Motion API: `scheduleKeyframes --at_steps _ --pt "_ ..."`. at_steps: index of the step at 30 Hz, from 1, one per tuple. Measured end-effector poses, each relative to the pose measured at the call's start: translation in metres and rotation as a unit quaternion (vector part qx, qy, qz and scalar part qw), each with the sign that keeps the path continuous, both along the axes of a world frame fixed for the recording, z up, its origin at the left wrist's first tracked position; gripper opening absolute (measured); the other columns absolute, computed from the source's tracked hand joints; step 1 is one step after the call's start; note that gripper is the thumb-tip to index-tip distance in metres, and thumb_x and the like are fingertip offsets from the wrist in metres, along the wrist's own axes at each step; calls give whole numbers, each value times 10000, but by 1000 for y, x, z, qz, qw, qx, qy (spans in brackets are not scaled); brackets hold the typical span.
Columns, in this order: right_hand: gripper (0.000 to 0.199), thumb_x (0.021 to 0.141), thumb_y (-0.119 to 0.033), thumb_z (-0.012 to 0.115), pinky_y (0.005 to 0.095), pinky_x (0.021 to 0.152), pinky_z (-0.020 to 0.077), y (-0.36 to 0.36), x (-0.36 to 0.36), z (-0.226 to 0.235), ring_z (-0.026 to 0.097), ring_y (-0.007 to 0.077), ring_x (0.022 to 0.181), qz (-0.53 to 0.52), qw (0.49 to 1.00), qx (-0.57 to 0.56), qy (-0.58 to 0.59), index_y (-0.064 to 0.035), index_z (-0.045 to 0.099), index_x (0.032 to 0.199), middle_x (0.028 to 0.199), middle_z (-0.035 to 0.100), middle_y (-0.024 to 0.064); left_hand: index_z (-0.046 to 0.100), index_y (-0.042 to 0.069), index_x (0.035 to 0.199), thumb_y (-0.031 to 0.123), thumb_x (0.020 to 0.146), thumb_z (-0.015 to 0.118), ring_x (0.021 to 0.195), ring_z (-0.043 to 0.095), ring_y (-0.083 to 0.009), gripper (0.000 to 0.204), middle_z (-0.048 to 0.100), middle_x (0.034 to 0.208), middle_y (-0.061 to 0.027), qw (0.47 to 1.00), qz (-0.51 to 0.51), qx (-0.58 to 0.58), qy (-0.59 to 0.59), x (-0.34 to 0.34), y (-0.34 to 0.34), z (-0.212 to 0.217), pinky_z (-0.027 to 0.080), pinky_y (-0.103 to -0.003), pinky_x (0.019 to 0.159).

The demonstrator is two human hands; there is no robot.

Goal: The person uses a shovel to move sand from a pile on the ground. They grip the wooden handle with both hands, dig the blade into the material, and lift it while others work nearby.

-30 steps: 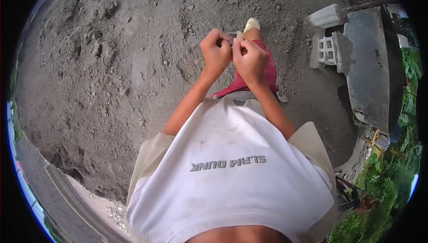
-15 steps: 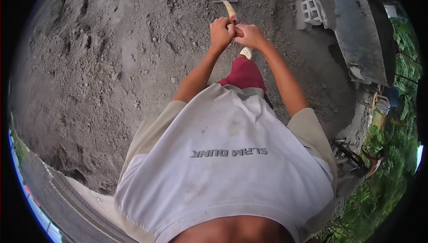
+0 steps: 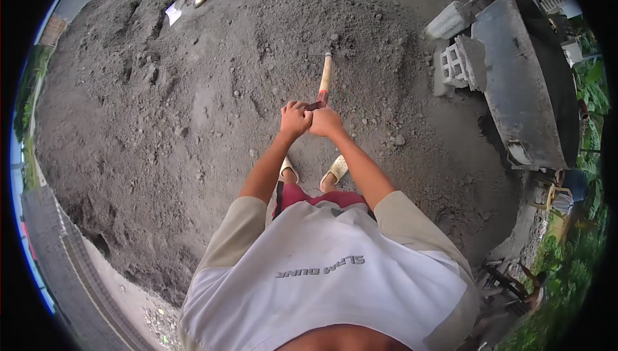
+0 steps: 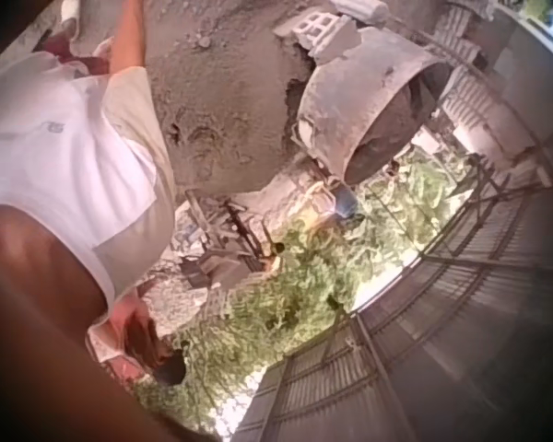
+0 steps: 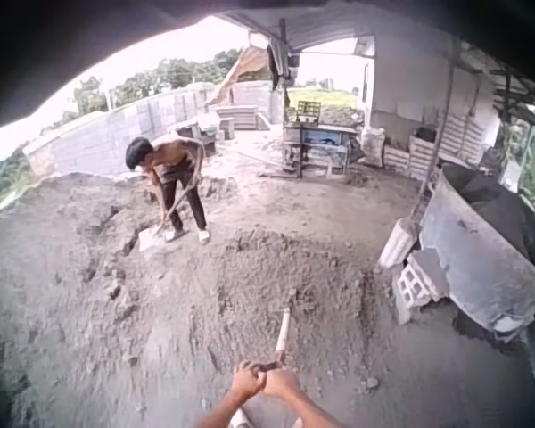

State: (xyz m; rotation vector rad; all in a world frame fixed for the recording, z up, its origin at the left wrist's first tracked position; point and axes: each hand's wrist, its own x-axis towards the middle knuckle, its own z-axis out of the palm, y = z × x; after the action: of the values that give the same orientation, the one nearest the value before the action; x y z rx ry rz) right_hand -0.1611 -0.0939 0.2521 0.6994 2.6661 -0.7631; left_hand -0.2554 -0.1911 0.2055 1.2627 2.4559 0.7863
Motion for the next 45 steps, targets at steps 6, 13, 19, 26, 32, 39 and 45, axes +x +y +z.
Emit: scheduleKeyframes --at_steps 6,13,19,26,32,39,45 --pt "241 652 -265 589 438 759 474 11 35 -25 603 338 821 -39 998 31 48 -91 659 803 851 638 159 654 78 898 332 807 357 1106 405 -326 401 564 1079 -77 992 -67 -43 102 37 10 -3 318 -456 902" --pt "250 631 -224 610 434 706 483 -18 34 64 609 337 778 -36 998 15 46 -75 637 830 832 631 169 664 73 778 279 797 405 1007 454 -280 332 578 1026 -87 992 -104 28 67 21 -24 84 353 -425 845" --pt "291 628 -249 618 443 647 476 -29 -24 109 597 360 676 -31 994 -6 108 -79 593 864 708 621 168 652 4 754 211 788 444 895 505 -306 295 597 942 -128 985 122 110 -51 -14 -17 108 392 -378 825" --pt "220 587 -83 564 437 530 472 12 -94 142 585 360 556 25 989 7 148 20 540 781 569 567 202 605 -20 784 88 730 520 881 515 -282 147 587 927 -113 957 168 211 -105 -82 31 148 397 -359 811" --pt "226 582 -66 560 457 554 469 38 -162 145 587 366 562 49 984 -65 161 28 534 787 582 566 223 581 26 965 11 691 495 875 555 -234 288 580 937 -97 880 281 299 -238 -140 59 152 443 -341 757" --pt "234 647 -133 575 460 592 471 16 -210 72 599 377 618 50 985 -95 138 25 557 819 654 597 220 590 44 1008 7 716 478 855 583 -227 315 589 945 -124 891 292 270 -219 -188 38 82 464 -336 744" --pt "264 641 -207 568 388 653 495 -70 -160 -26 640 300 712 20 961 -252 -112 40 622 716 703 625 215 557 46 1093 250 783 531 875 604 -293 372 609 984 -194 924 243 14 -295 -129 -62 -17 465 -366 769"
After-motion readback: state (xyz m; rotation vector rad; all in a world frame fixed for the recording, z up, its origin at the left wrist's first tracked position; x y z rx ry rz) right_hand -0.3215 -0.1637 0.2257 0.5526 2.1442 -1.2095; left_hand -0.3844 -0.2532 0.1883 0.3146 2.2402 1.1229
